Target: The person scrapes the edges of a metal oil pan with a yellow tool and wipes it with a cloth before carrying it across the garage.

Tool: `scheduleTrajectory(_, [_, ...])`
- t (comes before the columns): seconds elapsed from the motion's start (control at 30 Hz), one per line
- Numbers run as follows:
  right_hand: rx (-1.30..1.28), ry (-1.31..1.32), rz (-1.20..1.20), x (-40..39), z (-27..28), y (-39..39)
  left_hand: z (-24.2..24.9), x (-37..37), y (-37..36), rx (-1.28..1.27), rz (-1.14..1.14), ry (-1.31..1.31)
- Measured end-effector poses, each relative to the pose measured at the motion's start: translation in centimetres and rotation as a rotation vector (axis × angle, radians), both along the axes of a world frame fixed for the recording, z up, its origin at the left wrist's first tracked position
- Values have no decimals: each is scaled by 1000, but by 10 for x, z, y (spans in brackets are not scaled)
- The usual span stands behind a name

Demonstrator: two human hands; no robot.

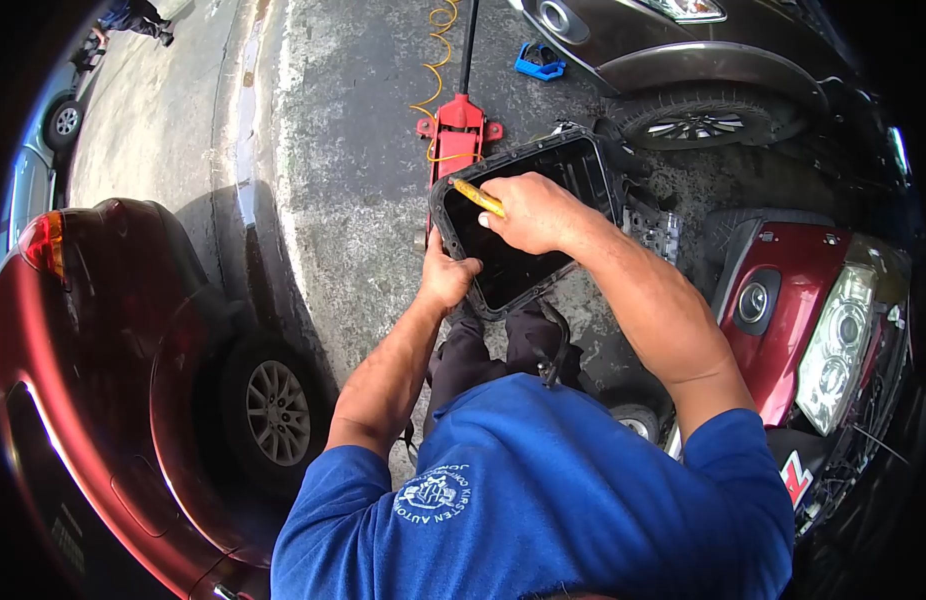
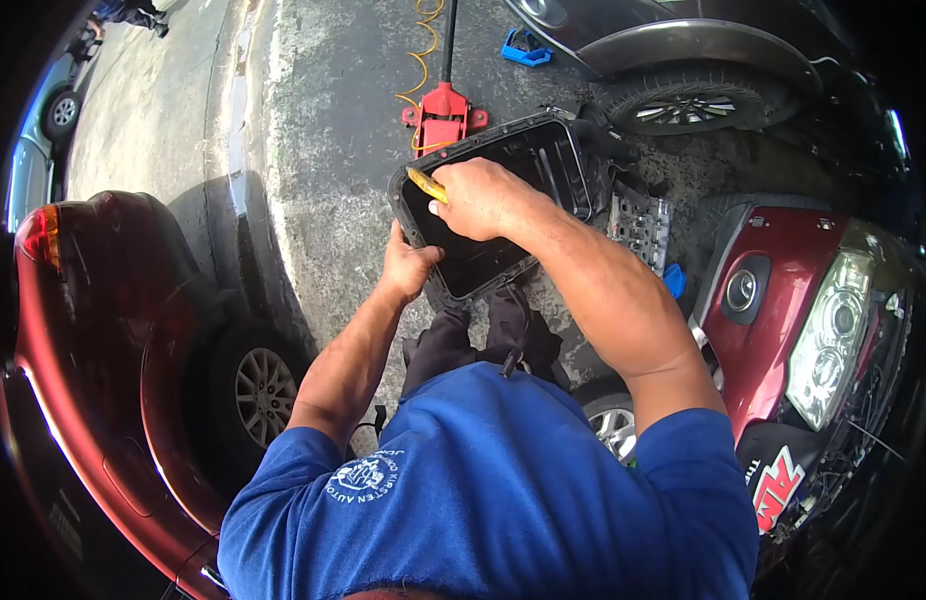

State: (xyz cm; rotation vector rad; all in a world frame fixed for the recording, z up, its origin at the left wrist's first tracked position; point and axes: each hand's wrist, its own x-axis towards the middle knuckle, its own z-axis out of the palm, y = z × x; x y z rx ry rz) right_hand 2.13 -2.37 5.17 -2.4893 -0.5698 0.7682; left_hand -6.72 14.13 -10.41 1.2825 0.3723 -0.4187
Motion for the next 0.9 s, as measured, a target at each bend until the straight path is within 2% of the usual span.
scheduleTrajectory(0.03, [5, -50, -35, 6, 4, 8, 3, 1, 3, -33, -8, -18])
scheduleTrajectory(0.1, [-9, 85, 158, -10, 20, 20, -16, -2, 13, 142, -56, -102])
scheduleTrajectory(0.13, [-6, 75, 134, -9, 22, 21, -21, -4, 16, 298, -71, -233])
scheduleTrajectory(0.17, [-3, 68, 109, -10, 22, 18, -28, -8, 19, 217, -49, -174])
scheduleTrajectory(0.23, [-96, -57, -94, 7, 2, 7, -13, -8, 20, 54, -10, -63])
scheduleTrajectory(0.3, [-91, -18, -5, -3, 1, 2, 1, -6, 23, 17, -11, -84])
scheduleTrajectory(0.37, [-102, 76, -28, -3, 10, 0, 0, -9, 24, -78, 28, -53])
scheduleTrajectory(0.43, [-146, -46, -223, 16, -14, -29, 4, -8, 26, -52, 54, -70])
scheduleTrajectory(0.6, [-296, 8, -430, 49, -41, -92, 7, -9, 35, -112, 91, -86])
scheduleTrajectory(0.7, [-137, -36, -334, 37, -39, -72, 4, -7, 34, -88, 97, -98])
scheduleTrajectory(0.73, [-94, 11, -170, 34, -36, -64, 1, -6, 34, -74, 100, -107])
scheduleTrajectory(0.77, [-57, 61, -164, 33, -30, -61, -3, -7, 34, -60, 104, -114])
scheduleTrajectory(0.87, [-195, 1, -397, 59, -36, -96, 6, -9, 34, -84, 88, -106])
scheduleTrajectory(0.9, [-224, 85, -426, 64, -32, -101, 5, -9, 35, -85, 90, -117])
